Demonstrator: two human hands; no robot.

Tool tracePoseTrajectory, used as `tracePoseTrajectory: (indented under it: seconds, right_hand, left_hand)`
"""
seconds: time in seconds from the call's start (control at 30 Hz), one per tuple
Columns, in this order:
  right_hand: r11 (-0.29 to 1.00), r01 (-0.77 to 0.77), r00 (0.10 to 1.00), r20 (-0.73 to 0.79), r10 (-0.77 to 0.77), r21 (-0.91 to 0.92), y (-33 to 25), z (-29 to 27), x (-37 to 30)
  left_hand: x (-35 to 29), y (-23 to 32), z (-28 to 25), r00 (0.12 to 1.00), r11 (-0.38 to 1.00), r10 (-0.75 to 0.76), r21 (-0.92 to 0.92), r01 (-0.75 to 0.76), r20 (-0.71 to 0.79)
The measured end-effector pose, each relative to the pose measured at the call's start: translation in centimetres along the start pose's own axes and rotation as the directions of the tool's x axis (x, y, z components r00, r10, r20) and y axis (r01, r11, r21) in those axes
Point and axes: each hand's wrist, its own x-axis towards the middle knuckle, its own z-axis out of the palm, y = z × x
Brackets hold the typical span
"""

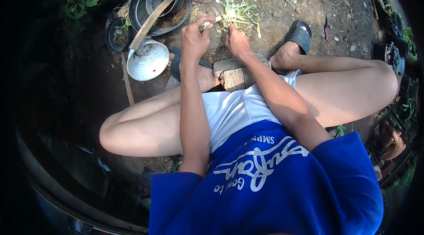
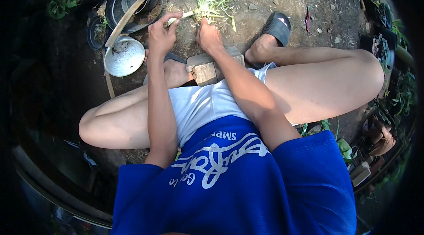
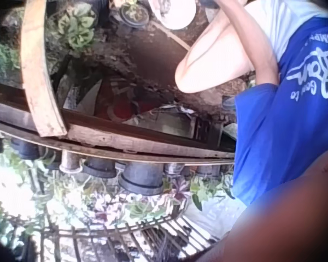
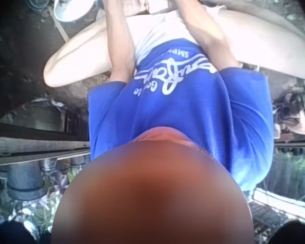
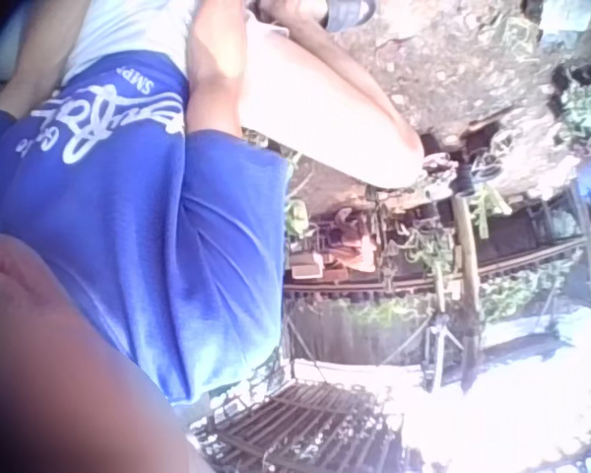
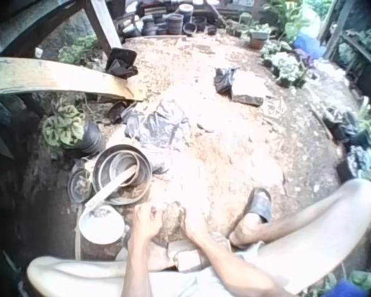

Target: The person sits on the ground and uses a knife to shave and split a piece of bamboo. They repeatedly scrape the surface to thin the material and then split it into smaller strips, placing the finished pieces on the ground.

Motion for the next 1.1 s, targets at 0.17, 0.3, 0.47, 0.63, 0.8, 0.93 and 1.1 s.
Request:
tracePoseTrajectory:
  seconds: [0.17,0.3,0.47,0.63,0.8,0.93,1.1]
  right_hand:
    - [0.994,0.1,0.991,-0.095,-0.096,0.034,1.0,0.8,0.0]
    - [0.999,0.043,0.998,-0.054,-0.044,-0.021,2.0,1.3,0.2]
    - [0.995,0.101,0.994,-0.05,-0.101,-0.013,2.7,1.4,0.3]
    - [0.995,0.004,0.999,-0.047,-0.009,-0.099,3.1,1.3,0.5]
    - [0.999,-0.032,0.999,-0.01,0.032,-0.023,3.0,1.2,1.0]
    - [0.999,-0.051,0.997,0.054,0.052,-0.012,2.4,0.9,0.8]
    - [0.996,-0.073,0.997,0.009,0.073,-0.056,2.0,0.4,0.1]
  left_hand:
    - [0.5,0.0,0.4,0.984,0.986,0.168,0.032,-0.166,-0.063]
    - [0.4,0.5,0.3,0.99,0.992,0.128,0.029,-0.126,-0.058]
    - [0.2,1.1,0.5,0.998,0.998,0.063,0.01,-0.063,-0.023]
    - [0.4,0.9,0.9,0.98,0.983,0.185,0.005,-0.185,-0.066]
    - [0.7,0.1,1.2,0.983,0.988,0.155,-0.009,-0.156,-0.094]
    - [0.6,-0.9,1.1,0.98,0.982,0.18,-0.036,-0.184,-0.083]
    - [0.5,-1.1,0.8,0.995,0.994,0.069,-0.084,-0.076,-0.077]
